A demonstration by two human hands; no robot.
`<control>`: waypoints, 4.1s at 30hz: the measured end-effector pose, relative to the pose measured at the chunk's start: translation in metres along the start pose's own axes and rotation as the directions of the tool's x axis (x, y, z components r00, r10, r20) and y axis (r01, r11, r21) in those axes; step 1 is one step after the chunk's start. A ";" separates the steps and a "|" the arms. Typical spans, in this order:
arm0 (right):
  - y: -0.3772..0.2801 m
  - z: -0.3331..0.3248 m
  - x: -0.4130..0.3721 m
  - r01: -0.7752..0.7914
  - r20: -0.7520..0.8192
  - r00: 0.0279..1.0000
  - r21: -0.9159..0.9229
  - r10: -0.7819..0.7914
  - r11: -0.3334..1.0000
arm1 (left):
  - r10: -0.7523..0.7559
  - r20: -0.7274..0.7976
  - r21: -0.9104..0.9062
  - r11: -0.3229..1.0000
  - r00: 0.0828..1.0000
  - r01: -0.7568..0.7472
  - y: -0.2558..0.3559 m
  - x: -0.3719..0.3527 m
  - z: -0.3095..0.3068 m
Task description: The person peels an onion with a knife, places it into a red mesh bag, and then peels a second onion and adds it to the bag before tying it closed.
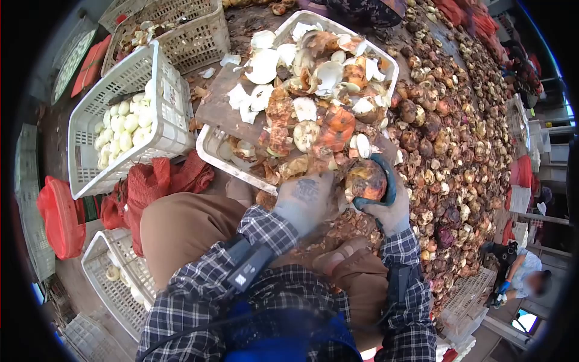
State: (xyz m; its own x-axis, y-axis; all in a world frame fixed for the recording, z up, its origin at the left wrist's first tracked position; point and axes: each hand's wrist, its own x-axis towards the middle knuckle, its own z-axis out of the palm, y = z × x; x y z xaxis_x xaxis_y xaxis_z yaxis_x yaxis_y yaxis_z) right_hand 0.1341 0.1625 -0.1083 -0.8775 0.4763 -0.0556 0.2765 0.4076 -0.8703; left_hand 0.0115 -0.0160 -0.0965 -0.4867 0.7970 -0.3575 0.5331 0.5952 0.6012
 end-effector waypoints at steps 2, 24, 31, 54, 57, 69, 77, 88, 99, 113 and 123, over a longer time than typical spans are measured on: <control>-0.007 0.003 0.000 -0.044 0.013 0.999 0.107 0.043 0.993 | -0.080 -0.060 -0.270 0.961 0.995 0.060 -0.012 0.005 0.020; -0.002 -0.008 -0.004 -0.183 0.021 0.983 0.242 0.183 0.953 | 0.010 -0.276 -0.268 0.959 0.961 -0.087 0.002 -0.013 0.017; -0.001 -0.008 -0.004 -0.179 0.023 0.984 0.189 0.178 0.965 | 0.091 -0.014 -0.072 0.993 0.996 -0.092 0.017 -0.014 0.017; -0.011 -0.002 -0.002 -0.126 -0.002 0.992 0.071 0.127 0.989 | 0.096 0.186 0.046 0.993 0.978 -0.106 0.018 0.017 0.004; -0.017 -0.004 -0.003 -0.117 0.006 0.993 -0.012 0.117 0.993 | 0.065 0.166 0.047 0.996 0.984 -0.074 0.024 0.012 0.002; 0.009 -0.002 0.000 -0.038 -0.022 0.999 0.059 0.039 0.998 | 0.024 0.121 0.052 0.998 0.992 -0.031 0.021 0.024 0.021; 0.004 -0.004 -0.001 0.000 -0.009 1.000 0.044 0.000 0.999 | -0.047 0.145 0.017 0.999 0.988 0.045 0.022 0.025 0.015; 0.021 -0.033 -0.009 -0.181 0.150 0.977 0.190 0.154 0.965 | -0.147 0.004 -0.313 0.939 0.989 0.141 0.001 0.014 0.032; -0.002 -0.005 -0.003 -0.102 0.019 0.995 0.078 0.101 0.992 | -0.067 -0.166 -0.223 0.974 0.984 0.029 0.009 0.002 0.029; 0.012 -0.018 0.009 -0.495 -0.014 0.809 0.522 0.588 0.694 | -0.169 0.093 -0.150 0.972 0.981 0.181 0.006 -0.003 0.006; -0.019 0.000 0.011 0.176 -0.196 0.960 -0.128 -0.199 0.976 | -0.171 0.005 -0.257 0.952 0.985 0.166 0.012 0.013 0.016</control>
State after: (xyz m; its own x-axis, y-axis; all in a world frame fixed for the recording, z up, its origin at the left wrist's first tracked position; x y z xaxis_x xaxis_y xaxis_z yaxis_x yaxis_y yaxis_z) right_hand 0.1190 0.1603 -0.0925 -0.8208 0.5290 0.2156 0.1657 0.5816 -0.7964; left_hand 0.0223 0.0032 -0.1053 -0.5670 0.6842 -0.4587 0.2490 0.6731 0.6963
